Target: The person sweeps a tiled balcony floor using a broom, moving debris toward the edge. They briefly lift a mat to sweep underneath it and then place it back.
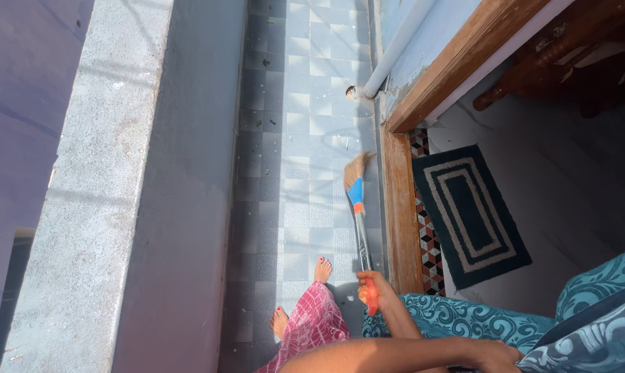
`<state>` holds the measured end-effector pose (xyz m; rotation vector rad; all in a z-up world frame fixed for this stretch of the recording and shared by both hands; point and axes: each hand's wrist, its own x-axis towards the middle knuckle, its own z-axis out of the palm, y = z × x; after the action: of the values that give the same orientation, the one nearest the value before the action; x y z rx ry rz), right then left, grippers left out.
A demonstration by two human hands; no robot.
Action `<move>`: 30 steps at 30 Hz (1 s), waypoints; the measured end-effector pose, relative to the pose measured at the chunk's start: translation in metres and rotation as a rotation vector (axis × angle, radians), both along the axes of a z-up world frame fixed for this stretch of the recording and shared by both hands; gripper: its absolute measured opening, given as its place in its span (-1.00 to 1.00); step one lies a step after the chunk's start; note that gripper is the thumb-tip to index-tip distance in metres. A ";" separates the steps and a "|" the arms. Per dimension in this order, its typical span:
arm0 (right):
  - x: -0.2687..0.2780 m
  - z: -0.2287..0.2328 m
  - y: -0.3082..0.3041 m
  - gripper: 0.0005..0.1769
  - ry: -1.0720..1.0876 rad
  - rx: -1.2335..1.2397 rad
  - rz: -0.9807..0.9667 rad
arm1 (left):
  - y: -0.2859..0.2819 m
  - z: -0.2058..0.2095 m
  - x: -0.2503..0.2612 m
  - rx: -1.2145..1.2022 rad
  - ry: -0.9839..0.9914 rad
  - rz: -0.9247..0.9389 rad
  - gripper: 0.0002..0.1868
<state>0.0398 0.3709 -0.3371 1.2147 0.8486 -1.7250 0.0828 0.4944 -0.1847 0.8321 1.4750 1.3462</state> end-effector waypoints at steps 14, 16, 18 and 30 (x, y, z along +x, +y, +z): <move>-0.194 0.033 0.062 -0.64 0.254 0.525 0.539 | -0.385 0.039 -0.237 -1.058 0.926 0.708 -0.21; -0.234 0.025 0.051 -0.65 0.241 0.463 0.481 | -0.478 0.024 -0.265 -1.315 0.947 0.630 -0.18; -0.264 0.030 0.064 -0.61 0.306 0.636 0.761 | -0.556 0.017 -0.272 -1.662 1.232 0.449 -0.36; -0.361 0.019 0.060 -0.70 0.419 0.869 0.901 | -0.699 0.058 -0.278 -1.964 1.039 0.218 -0.14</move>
<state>-0.3214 0.4313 -0.3181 0.7141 2.1413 -0.8399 -0.1951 -0.2044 -0.1269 -0.1289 2.6206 -0.9496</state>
